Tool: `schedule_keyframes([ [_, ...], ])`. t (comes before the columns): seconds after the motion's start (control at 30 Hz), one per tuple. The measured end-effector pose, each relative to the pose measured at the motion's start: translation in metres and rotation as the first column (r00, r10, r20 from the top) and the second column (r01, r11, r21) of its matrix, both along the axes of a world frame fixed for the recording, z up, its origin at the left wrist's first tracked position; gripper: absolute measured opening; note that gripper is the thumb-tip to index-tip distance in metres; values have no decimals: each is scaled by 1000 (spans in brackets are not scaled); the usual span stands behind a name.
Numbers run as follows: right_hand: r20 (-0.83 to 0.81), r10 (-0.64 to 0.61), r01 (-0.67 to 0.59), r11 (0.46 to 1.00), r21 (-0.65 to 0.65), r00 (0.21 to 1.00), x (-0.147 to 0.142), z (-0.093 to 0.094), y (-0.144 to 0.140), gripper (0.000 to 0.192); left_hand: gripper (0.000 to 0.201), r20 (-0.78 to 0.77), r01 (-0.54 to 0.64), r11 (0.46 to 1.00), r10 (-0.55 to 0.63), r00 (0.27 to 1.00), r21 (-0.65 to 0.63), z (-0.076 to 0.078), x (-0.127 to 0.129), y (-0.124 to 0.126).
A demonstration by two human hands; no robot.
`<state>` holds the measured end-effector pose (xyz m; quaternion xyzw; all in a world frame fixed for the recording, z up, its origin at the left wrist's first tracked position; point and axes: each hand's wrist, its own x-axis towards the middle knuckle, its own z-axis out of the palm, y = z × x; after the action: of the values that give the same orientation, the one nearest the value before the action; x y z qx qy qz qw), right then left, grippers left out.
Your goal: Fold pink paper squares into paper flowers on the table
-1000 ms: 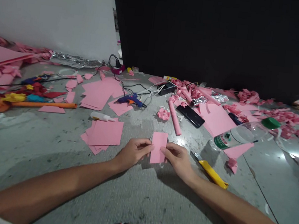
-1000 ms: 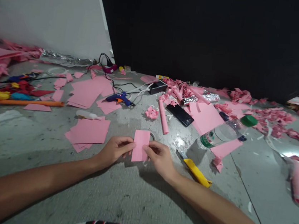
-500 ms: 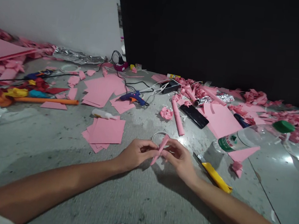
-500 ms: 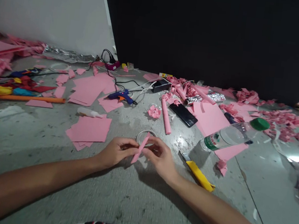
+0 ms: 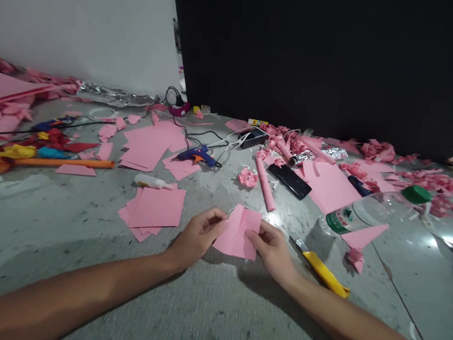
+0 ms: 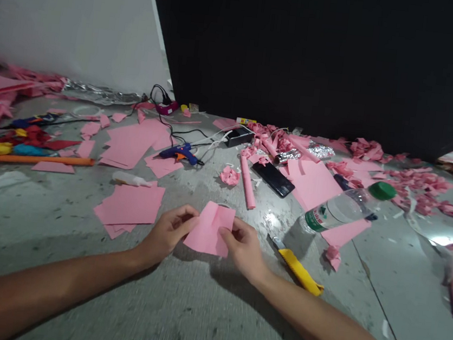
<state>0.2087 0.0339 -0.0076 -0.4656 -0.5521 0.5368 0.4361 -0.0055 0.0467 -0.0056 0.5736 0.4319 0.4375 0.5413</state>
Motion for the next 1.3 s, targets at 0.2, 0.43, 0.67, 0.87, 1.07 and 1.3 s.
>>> schedule_keyframes([
  [0.2,-71,-73,73,997,-8,995,2,-4,3,23,22,-54,-115,993,113,992,-28,-7,0,6],
  [0.43,-23,-73,73,997,-13,997,1,-1,4,26,23,-304,-172,843,363,881,509,-7,-2,0],
  [0.67,-54,-59,58,998,-21,997,1,0,4,24,37,-625,389,568,308,717,726,2,-3,-11],
  [0.87,-149,-22,14,998,-56,989,4,-8,5,26,44,-702,478,567,280,655,672,5,-1,-16],
  [1.07,-204,57,-59,998,-6,977,2,-4,3,36,28,-653,423,553,324,685,718,6,-1,-13],
  [1.3,-255,181,-180,983,26,950,4,4,0,60,30,-589,404,590,156,793,700,1,-6,-10],
])
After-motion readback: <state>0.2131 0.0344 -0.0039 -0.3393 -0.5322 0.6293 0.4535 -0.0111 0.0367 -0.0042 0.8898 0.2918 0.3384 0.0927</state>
